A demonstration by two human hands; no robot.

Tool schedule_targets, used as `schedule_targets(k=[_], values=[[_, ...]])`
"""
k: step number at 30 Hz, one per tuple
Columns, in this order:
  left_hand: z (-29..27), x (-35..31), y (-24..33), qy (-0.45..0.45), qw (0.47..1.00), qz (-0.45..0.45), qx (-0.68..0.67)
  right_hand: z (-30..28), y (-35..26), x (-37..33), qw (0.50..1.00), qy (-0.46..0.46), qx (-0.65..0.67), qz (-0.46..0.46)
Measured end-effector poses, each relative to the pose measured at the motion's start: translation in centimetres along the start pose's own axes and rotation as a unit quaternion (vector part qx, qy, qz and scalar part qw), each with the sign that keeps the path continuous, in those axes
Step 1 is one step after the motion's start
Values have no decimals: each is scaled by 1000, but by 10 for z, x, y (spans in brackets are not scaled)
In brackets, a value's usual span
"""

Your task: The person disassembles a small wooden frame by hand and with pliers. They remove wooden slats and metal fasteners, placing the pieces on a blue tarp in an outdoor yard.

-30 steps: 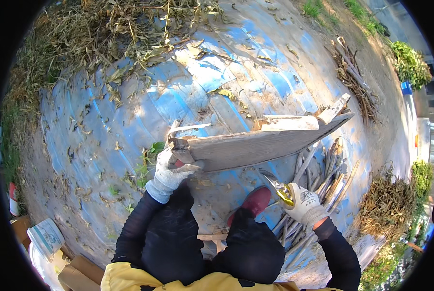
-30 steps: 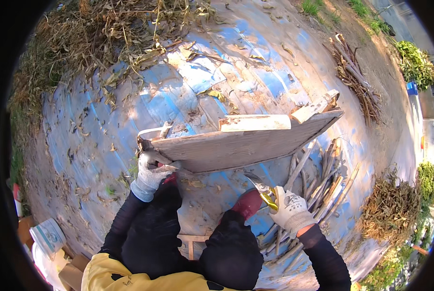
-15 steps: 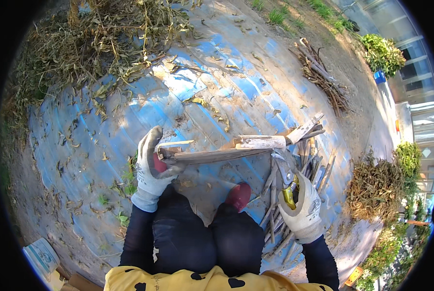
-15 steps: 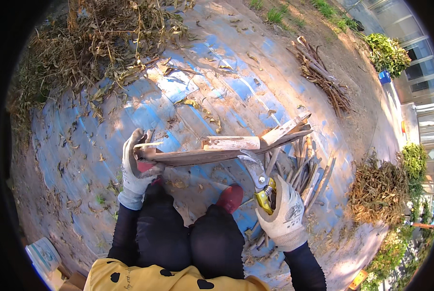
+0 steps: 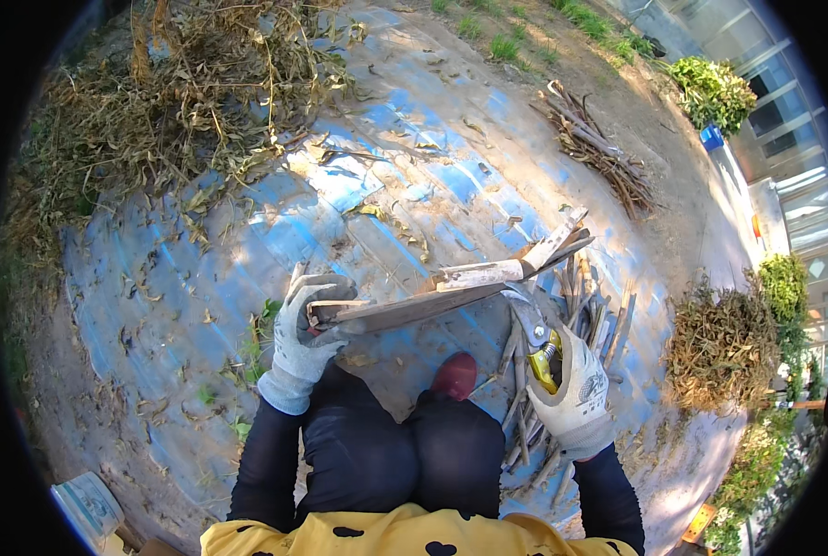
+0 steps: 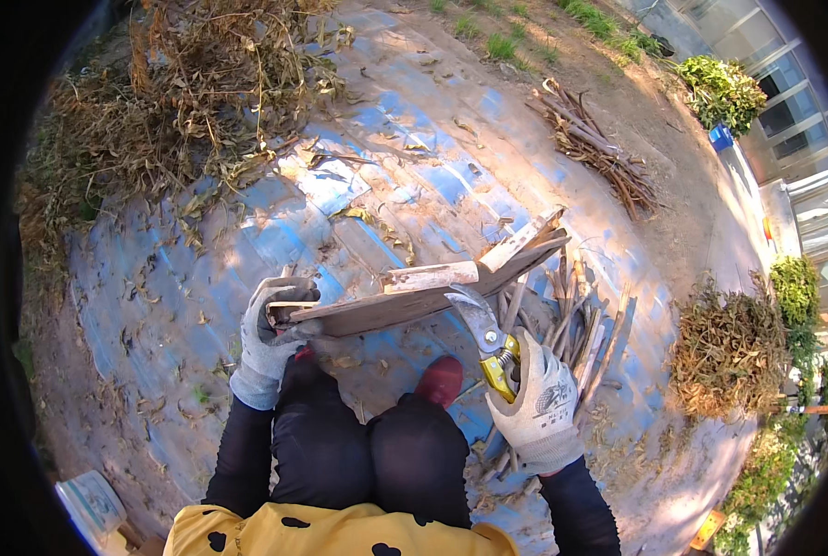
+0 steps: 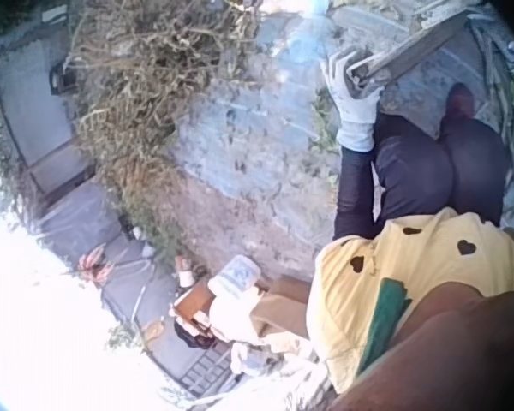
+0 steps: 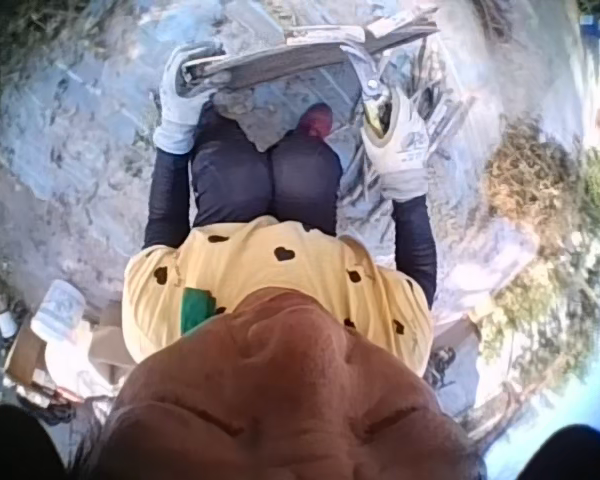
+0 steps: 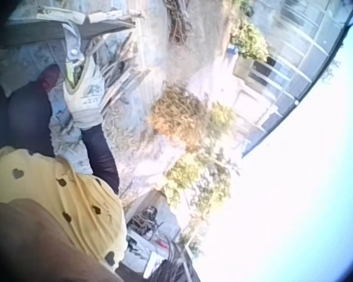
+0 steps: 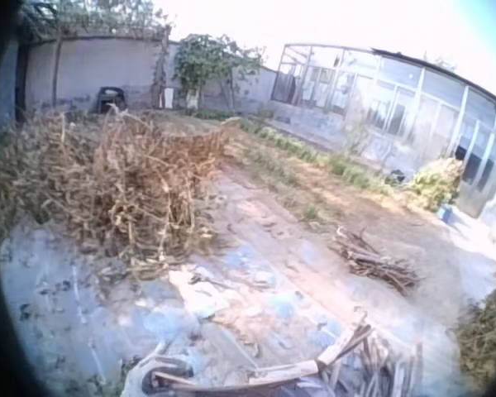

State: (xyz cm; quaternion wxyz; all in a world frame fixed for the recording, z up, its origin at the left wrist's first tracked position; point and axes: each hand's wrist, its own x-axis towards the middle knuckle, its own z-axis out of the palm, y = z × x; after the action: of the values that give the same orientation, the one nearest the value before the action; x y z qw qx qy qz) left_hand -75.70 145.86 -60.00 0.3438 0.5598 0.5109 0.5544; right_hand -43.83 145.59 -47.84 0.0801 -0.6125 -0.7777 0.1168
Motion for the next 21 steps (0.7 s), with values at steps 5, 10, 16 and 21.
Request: schedule_targets(k=[5, 10, 16, 21], values=[[-1, -18, 20, -73, 983, 97, 134, -44, 3, -1, 984, -111, -141, -20], [-4, -38, 11, -98, 981, 126, 111, -93, -9, 22, 923, -290, -243, -66], [-5, -38, 6, -100, 983, 109, 106, -118, -43, 45, 888, -284, -321, -164], [-3, -38, 5, -76, 986, 118, 94, -109, -50, 41, 848, -223, -440, -195]])
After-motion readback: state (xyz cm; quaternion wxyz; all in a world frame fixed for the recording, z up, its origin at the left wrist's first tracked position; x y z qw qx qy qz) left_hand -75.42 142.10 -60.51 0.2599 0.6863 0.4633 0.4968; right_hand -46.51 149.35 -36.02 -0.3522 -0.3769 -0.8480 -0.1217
